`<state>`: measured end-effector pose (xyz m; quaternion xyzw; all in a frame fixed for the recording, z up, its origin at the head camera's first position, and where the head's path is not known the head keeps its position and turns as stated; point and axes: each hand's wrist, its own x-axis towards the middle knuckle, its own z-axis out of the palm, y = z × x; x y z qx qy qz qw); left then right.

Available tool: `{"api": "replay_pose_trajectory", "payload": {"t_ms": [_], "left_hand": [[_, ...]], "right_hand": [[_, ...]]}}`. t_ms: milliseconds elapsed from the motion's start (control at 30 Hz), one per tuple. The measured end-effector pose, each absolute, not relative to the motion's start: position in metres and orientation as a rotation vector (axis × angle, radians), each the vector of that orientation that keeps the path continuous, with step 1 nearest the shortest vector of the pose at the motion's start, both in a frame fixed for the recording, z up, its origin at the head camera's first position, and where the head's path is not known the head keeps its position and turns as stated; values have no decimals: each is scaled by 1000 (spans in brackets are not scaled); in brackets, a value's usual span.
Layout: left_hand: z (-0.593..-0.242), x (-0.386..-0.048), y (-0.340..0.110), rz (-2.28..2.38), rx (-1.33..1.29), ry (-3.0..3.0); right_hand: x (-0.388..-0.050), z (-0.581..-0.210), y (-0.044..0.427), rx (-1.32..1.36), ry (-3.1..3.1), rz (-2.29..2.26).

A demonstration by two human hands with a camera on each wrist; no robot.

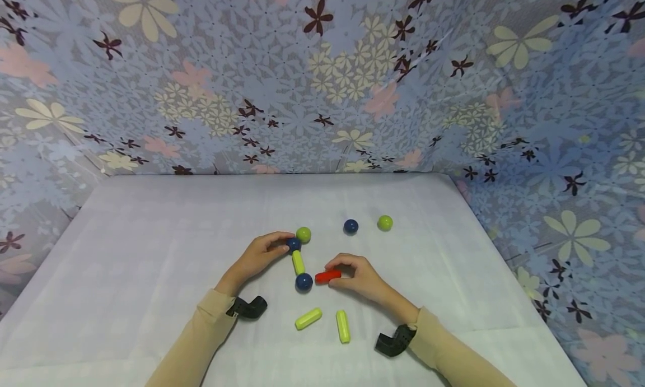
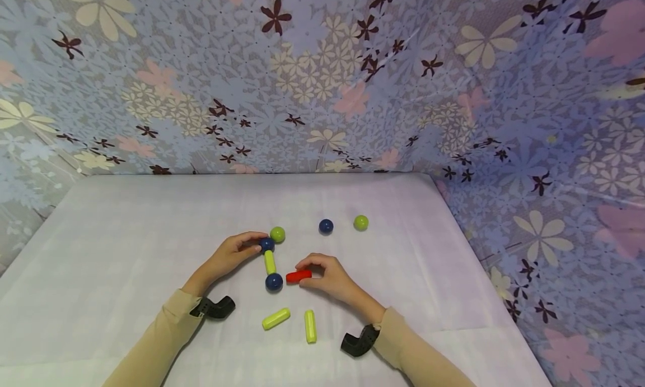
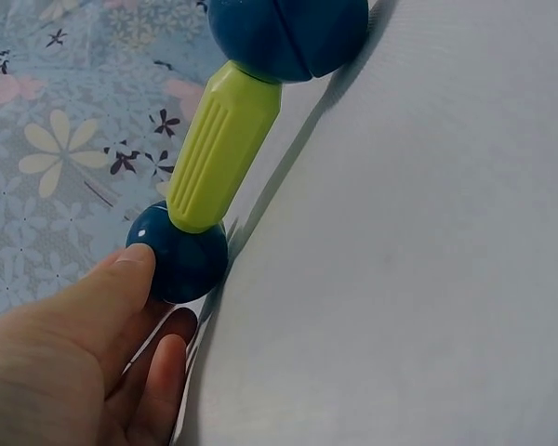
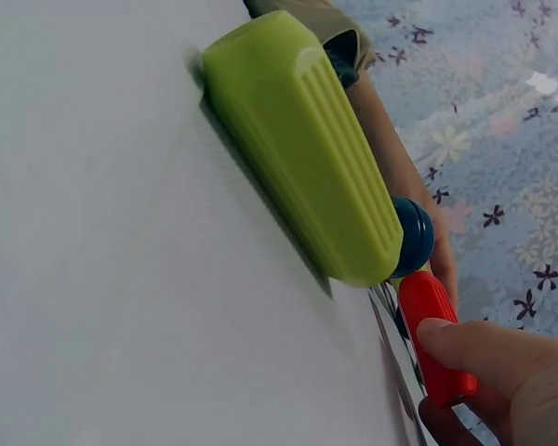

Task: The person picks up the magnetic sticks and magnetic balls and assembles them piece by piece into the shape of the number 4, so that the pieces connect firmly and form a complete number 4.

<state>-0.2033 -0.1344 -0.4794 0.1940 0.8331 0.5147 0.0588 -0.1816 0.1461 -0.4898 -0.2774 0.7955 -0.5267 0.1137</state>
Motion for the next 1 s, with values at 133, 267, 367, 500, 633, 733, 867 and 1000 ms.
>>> {"api": "replay_pose_trajectory", "payload": {"t_ms": [133, 267, 367, 500, 633, 733, 867, 1000], "left_hand": [[-492, -210, -136, 1554, 575, 2528], [-495, -212, -137, 1572, 589, 2513], [-494, -212, -137, 1555, 599, 2523], [-493, -211, -136, 1530, 624, 2534], [-493, -209, -138, 1510, 656, 2539], [-494, -209, -139, 1506, 660, 2541], [-495, -209, -138, 1505, 667, 2537], [-495, -210, -137, 1503, 665, 2529]], "right_hand": [[-181, -490, 144, -811, 2337, -1551], [-179, -490, 139, -826, 2332, -1563], [-176, -488, 133, -842, 2319, -1566], [-171, -488, 127, -875, 2333, -1562], [-170, -490, 123, -929, 2350, -1566], [-171, -492, 122, -967, 2355, -1561], [-171, -492, 124, -996, 2359, -1553], [-170, -492, 126, -994, 2351, -1553]]}}
